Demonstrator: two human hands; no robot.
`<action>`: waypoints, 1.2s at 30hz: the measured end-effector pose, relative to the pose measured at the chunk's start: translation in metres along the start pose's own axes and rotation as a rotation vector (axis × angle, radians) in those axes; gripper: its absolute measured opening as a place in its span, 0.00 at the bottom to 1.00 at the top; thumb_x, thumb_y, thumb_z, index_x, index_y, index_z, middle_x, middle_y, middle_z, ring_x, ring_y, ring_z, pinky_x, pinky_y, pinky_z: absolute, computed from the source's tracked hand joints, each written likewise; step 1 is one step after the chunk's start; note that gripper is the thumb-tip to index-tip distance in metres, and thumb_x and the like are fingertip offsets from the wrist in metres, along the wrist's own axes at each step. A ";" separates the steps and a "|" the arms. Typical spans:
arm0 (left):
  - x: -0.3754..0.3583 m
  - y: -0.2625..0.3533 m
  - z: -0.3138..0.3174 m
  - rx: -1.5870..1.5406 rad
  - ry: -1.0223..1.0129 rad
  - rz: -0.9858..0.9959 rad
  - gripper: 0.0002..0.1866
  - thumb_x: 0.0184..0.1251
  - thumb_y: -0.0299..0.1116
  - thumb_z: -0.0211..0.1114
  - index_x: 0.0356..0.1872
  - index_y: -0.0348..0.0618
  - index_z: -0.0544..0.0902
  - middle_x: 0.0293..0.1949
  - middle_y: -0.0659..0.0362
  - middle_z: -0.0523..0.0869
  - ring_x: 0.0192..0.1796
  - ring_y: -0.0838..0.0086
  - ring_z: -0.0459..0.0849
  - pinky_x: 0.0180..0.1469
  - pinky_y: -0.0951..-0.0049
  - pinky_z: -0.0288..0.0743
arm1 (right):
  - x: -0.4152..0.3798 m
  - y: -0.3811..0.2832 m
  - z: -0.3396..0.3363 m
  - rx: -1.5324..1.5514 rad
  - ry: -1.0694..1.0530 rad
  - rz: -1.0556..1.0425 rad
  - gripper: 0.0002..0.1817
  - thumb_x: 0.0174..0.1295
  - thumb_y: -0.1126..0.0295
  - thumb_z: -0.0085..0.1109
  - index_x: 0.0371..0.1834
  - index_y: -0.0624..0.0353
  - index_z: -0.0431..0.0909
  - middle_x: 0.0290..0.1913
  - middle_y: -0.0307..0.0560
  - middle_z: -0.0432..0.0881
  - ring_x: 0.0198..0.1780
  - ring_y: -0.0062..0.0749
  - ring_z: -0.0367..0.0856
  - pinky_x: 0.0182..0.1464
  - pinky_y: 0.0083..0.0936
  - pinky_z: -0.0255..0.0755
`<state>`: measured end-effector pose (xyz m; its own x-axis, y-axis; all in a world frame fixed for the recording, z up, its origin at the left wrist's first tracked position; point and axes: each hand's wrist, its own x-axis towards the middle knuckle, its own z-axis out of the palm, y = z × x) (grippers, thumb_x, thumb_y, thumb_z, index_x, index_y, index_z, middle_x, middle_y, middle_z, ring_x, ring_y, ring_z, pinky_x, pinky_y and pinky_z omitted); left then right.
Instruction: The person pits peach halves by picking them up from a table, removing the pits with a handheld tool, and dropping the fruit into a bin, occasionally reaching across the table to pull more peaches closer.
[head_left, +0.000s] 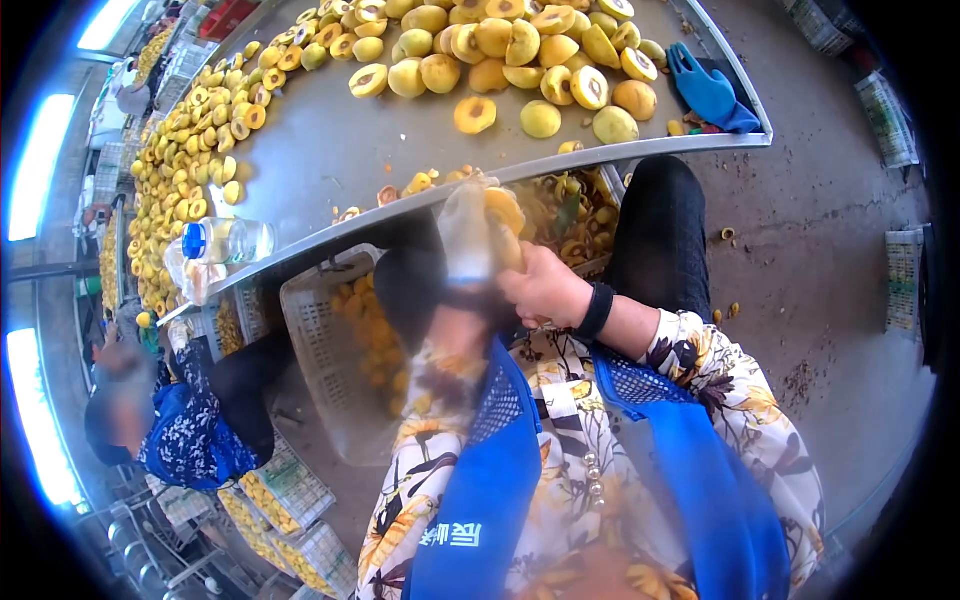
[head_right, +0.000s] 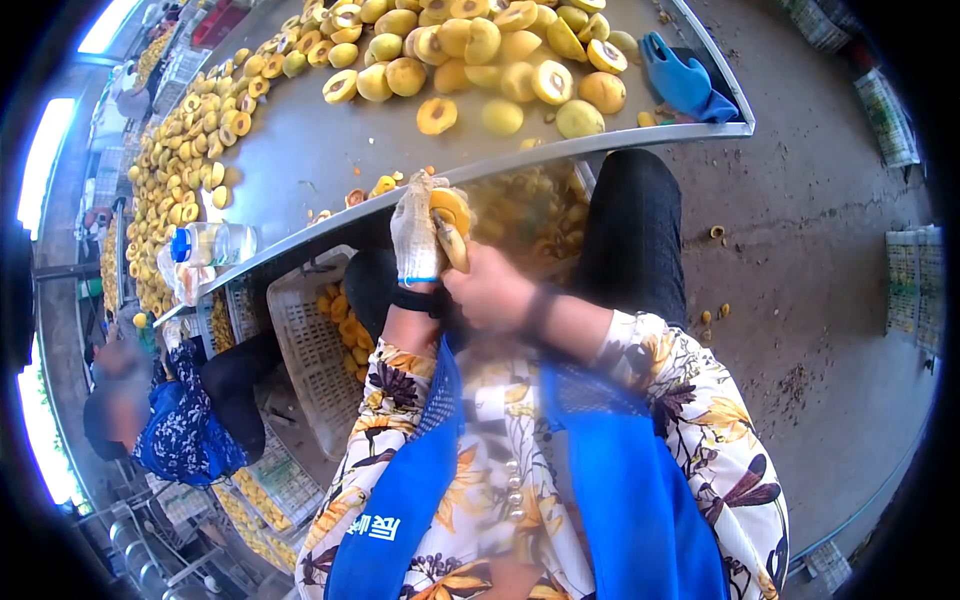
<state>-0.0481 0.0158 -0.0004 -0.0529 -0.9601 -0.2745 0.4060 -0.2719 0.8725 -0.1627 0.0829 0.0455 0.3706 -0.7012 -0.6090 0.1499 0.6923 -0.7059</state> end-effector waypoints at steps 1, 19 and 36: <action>-0.003 0.003 0.003 -0.024 -0.041 -0.043 0.17 0.65 0.45 0.59 0.44 0.40 0.78 0.32 0.54 0.82 0.31 0.68 0.82 0.31 0.72 0.78 | 0.000 0.000 0.001 0.024 -0.007 0.024 0.10 0.63 0.70 0.50 0.46 0.54 0.66 0.18 0.36 0.70 0.13 0.23 0.69 0.12 0.24 0.63; 0.014 0.009 -0.025 -0.501 0.144 -0.269 0.27 0.64 0.59 0.52 0.48 0.45 0.75 0.35 0.56 0.81 0.33 0.68 0.80 0.20 0.80 0.66 | 0.038 0.037 -0.026 -0.395 0.397 -0.545 0.14 0.58 0.65 0.59 0.42 0.63 0.73 0.29 0.50 0.79 0.30 0.36 0.78 0.33 0.31 0.73; -0.010 -0.003 0.001 0.440 0.226 0.622 0.15 0.70 0.40 0.55 0.46 0.37 0.75 0.39 0.53 0.81 0.39 0.70 0.81 0.40 0.74 0.77 | 0.012 0.013 -0.008 -0.738 0.325 -0.555 0.11 0.54 0.72 0.54 0.35 0.68 0.66 0.24 0.66 0.76 0.33 0.63 0.77 0.34 0.46 0.70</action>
<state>-0.0499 0.0258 -0.0003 0.2704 -0.9205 0.2819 -0.1003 0.2643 0.9592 -0.1636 0.0823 0.0260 0.1337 -0.9844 -0.1141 -0.4250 0.0471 -0.9040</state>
